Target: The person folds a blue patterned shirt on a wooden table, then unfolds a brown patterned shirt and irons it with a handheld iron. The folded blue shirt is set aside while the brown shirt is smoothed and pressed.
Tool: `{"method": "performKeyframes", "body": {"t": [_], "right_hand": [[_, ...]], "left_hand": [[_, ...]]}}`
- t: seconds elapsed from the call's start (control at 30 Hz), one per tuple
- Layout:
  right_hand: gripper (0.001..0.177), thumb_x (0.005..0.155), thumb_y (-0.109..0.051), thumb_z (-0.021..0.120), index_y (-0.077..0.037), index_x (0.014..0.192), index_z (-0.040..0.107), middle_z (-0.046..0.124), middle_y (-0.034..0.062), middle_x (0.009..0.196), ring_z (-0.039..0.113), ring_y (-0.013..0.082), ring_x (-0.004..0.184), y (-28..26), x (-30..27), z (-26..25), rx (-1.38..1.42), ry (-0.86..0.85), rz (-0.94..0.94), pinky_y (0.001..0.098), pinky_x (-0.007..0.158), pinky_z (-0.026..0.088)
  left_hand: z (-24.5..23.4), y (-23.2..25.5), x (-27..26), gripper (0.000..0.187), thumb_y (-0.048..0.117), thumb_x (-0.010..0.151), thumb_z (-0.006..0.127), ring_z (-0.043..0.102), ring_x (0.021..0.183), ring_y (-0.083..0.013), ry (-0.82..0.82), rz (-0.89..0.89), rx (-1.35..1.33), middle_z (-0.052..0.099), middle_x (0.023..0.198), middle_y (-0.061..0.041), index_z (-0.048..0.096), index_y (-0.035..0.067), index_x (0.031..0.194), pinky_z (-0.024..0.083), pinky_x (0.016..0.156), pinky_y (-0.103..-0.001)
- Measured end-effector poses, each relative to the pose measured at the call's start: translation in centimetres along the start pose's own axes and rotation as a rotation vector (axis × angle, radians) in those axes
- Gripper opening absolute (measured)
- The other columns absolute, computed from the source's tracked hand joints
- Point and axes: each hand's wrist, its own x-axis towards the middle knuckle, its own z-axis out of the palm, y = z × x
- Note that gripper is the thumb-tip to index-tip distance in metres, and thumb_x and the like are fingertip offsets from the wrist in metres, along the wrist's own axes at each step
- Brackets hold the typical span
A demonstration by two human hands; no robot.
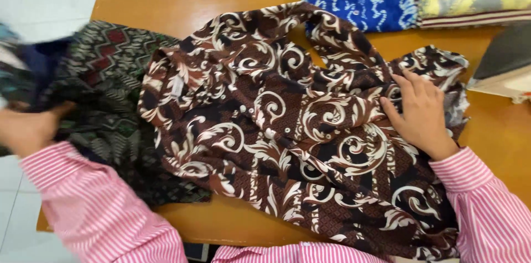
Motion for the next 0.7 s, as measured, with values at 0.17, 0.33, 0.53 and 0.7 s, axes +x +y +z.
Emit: {"method": "performKeyframes", "body": {"t": [0.17, 0.33, 0.53, 0.7], "right_hand": [[0.060, 0.105, -0.046, 0.048, -0.006, 0.148, 0.054, 0.053, 0.0220, 0.153, 0.052, 0.0426, 0.132, 0.1, -0.1, -0.1, 0.035, -0.048, 0.009, 0.0557, 0.104, 0.038], [0.057, 0.102, -0.042, 0.055, -0.006, 0.147, 0.058, 0.055, 0.0191, 0.154, 0.053, 0.0398, 0.134, 0.0, 0.0, 0.1, 0.028, 0.001, -0.006, 0.0532, 0.105, 0.039], [0.059, 0.104, -0.042, 0.051, -0.003, 0.148, 0.055, 0.054, 0.0238, 0.152, 0.053, 0.0423, 0.132, -0.4, 0.1, -0.6, 0.049, -0.046, -0.006, 0.0554, 0.103, 0.039], [0.059, 0.104, -0.043, 0.052, -0.004, 0.147, 0.055, 0.054, 0.0221, 0.153, 0.053, 0.0417, 0.133, -0.2, 0.0, 0.0, 0.051, -0.029, -0.013, 0.0542, 0.105, 0.038]], "left_hand": [[-0.2, 3.7, 2.9, 0.073, 0.061, 0.076, 0.098, 0.075, 0.089, -0.0368, 0.074, 0.014, 0.188, 0.078, 0.106, -0.018, 0.077, 0.007, 0.121, 0.056, 0.062, -0.052], [0.0, 11.2, 1.7, 0.079, 0.067, 0.060, 0.093, 0.075, 0.088, -0.0386, 0.077, 0.063, 0.511, 0.077, 0.100, -0.018, 0.076, 0.008, 0.110, 0.059, 0.065, -0.049], [2.5, 16.5, -2.3, 0.105, 0.061, 0.061, 0.098, 0.061, 0.117, -0.0533, -0.315, -0.075, 0.186, 0.065, 0.129, -0.032, 0.062, -0.008, 0.132, 0.049, 0.098, -0.056], [0.0, 17.0, -2.0, 0.112, 0.061, 0.060, 0.094, 0.058, 0.124, -0.0514, -0.473, -0.134, 0.260, 0.061, 0.138, -0.030, 0.058, -0.006, 0.142, 0.046, 0.102, -0.056]]}}
